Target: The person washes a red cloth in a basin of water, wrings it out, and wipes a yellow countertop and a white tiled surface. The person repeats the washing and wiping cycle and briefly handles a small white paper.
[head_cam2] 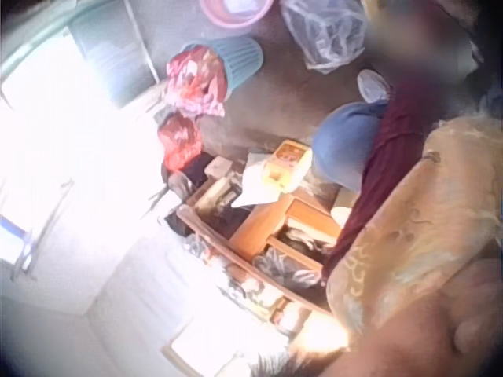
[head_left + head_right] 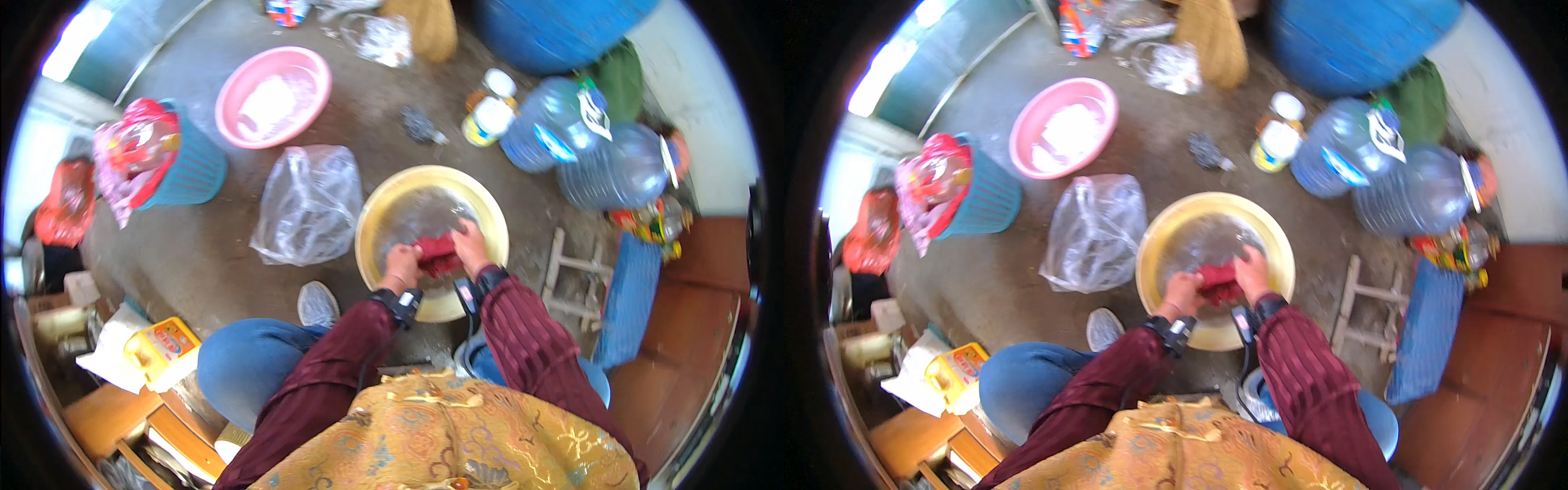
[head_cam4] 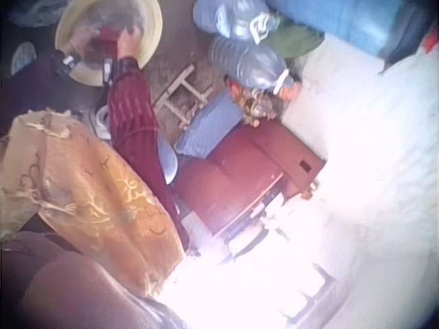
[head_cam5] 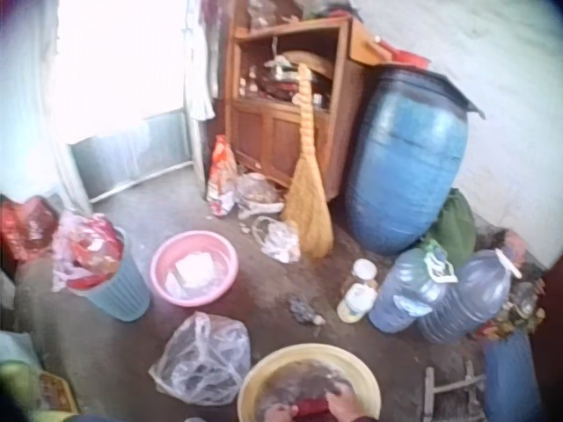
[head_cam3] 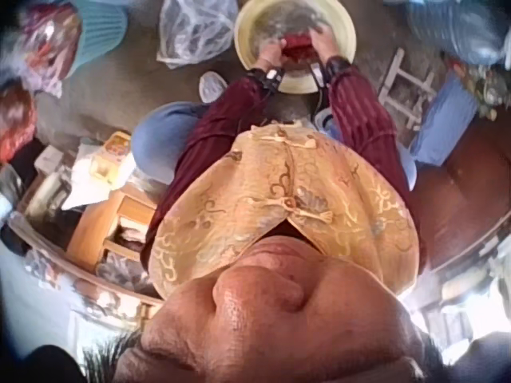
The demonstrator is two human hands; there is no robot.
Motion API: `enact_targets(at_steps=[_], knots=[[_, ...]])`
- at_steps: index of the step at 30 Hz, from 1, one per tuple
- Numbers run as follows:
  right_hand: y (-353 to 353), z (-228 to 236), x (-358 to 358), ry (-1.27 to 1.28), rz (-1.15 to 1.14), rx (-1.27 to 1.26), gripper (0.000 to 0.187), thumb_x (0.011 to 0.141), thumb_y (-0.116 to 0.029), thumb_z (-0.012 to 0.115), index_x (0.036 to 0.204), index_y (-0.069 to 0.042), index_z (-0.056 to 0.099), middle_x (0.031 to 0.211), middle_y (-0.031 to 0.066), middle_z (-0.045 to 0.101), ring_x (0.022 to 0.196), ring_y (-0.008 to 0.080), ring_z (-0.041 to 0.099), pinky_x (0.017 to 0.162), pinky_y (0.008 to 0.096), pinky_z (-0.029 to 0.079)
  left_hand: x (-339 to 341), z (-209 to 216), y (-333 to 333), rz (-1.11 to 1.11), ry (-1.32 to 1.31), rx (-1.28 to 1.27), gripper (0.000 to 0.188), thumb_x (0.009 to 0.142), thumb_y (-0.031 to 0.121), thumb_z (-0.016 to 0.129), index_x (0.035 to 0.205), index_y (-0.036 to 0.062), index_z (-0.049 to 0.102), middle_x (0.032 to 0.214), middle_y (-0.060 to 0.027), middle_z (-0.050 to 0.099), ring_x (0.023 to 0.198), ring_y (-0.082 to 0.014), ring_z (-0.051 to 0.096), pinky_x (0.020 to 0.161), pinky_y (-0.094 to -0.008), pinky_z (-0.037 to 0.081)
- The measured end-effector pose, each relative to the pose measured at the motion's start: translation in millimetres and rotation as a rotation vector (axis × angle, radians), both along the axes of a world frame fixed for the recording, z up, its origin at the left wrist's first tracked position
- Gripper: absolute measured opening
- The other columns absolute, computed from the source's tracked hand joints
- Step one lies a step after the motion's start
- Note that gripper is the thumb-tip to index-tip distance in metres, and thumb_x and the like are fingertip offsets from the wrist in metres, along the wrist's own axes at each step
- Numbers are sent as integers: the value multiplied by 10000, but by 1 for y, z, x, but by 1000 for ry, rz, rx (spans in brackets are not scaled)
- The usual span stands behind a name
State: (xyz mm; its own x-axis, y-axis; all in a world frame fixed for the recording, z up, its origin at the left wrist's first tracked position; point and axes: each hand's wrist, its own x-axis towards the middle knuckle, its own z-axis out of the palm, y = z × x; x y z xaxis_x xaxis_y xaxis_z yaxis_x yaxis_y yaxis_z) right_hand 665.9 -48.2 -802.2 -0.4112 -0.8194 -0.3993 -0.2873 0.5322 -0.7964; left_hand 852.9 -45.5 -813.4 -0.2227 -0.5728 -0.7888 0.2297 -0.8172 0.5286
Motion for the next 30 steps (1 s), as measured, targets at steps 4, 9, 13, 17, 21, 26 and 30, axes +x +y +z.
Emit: enact_targets(at_steps=[4,9,13,17,21,26,30], knots=[[7,0,3,-394,-89,35,426,908,-108,627,1302,39,556,1181,167,641,1038,237,635,891,357,529,-13,2,8,222,-116,2,308,832,92,754,1094,51,598,1035,-114,645,974,-258,625,871,-416,543],[-3,44,14,-920,-76,290,364,960,-288,630,1233,-51,595,1133,145,673,954,293,680,855,423,559,-19,11,-5,300,117,-22,346,968,262,645,1206,13,610,1089,-125,673,948,-242,661,852,-387,549],[-3,88,41,-1190,-20,469,331,1004,-368,558,1243,-141,595,1108,59,686,965,254,677,847,402,559,-19,29,-16,306,142,-110,358,992,348,592,1125,19,636,1021,-115,677,873,-221,654,777,-371,541],[0,113,64,-1032,93,8,329,1007,-354,563,1221,-104,587,1061,65,678,902,209,667,778,353,553,-19,59,-23,172,-198,-362,470,997,447,536,1134,9,643,991,-122,680,850,-207,646,755,-373,531],[5,122,66,-615,86,-179,385,1006,-394,566,1205,-65,567,1024,76,651,893,173,634,789,335,535,-25,97,-20,7,-448,-558,597,978,550,479,1115,-4,652,1064,-270,685,1002,-370,677,844,-441,525],[7,106,49,-244,146,-256,396,1020,-384,523,1059,-5,631,965,136,668,892,221,627,791,374,507,-31,126,-6,-82,-601,-609,566,996,502,438,1014,-11,675,1010,-320,660,985,-478,638,836,-519,503],[6,79,37,-194,144,-189,398,979,-351,558,938,31,659,873,217,685,806,317,662,746,429,511,-32,122,-1,-144,-613,-628,539,1006,450,421,962,-10,697,978,-311,664,993,-479,627,867,-529,482]])
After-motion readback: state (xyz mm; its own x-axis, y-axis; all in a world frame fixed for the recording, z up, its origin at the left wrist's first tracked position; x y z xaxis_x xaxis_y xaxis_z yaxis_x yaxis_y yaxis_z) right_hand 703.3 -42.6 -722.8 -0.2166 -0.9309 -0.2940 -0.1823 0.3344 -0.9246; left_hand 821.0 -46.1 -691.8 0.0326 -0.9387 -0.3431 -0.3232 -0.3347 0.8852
